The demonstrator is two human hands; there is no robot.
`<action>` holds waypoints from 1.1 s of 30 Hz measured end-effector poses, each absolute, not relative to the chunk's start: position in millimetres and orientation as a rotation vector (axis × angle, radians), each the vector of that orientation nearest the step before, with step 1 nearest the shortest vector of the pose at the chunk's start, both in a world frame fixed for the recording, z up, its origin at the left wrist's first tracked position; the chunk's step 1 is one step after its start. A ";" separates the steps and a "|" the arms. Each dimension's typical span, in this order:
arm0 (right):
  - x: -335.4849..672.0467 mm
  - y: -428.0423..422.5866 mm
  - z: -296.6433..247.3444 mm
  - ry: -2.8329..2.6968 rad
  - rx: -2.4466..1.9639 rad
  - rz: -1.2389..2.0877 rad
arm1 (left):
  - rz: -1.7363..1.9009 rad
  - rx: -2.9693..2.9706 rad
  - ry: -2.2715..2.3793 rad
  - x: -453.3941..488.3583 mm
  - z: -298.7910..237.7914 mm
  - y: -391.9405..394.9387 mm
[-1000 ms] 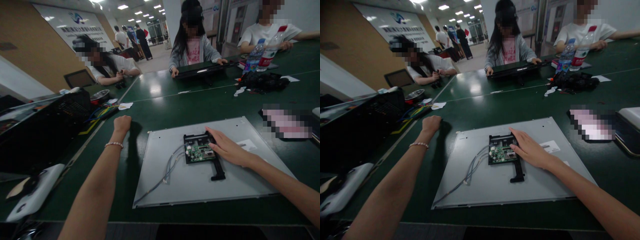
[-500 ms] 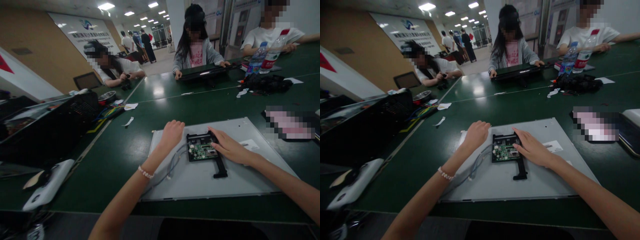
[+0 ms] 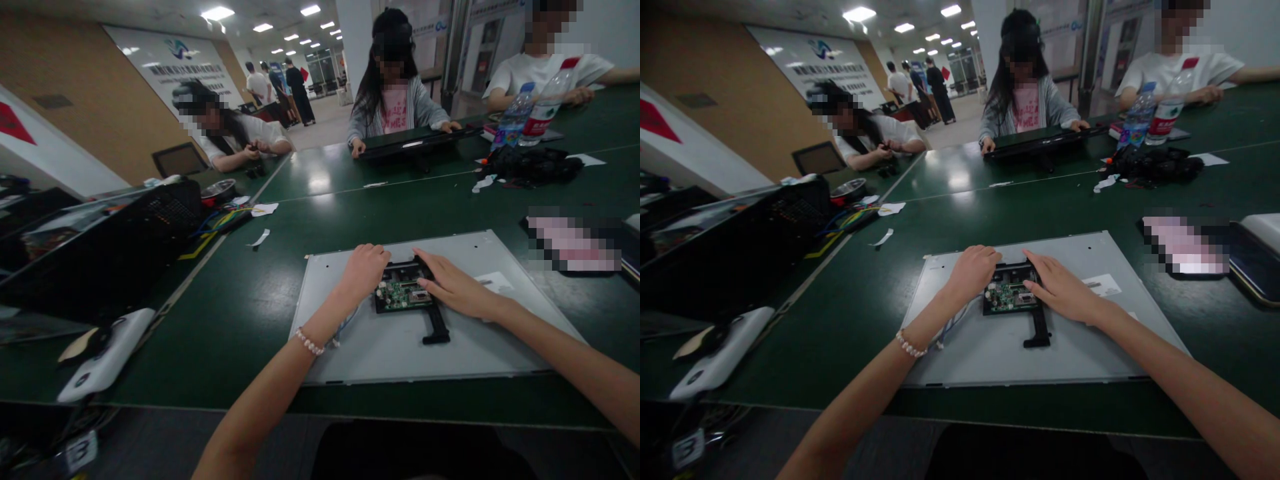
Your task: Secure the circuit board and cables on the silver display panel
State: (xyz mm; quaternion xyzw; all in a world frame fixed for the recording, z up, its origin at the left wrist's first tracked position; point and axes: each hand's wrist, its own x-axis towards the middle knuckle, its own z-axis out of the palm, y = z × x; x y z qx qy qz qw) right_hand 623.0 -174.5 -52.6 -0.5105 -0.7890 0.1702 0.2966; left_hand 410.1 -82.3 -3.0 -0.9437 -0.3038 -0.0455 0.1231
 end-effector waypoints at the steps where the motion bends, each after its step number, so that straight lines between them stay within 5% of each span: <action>1: 622.9 -175.0 -51.5 -2.099 -1.358 0.452 | -0.158 -2.784 -0.920 409.4 -7.2 -82.2; 9: 624.8 -174.5 -53.1 -2.119 -1.346 0.445 | -0.435 -2.916 -1.083 402.6 -25.4 -73.7; 33: 624.6 -176.1 -53.0 -2.118 -1.374 0.445 | -0.528 -3.086 -1.009 393.7 -27.9 -69.9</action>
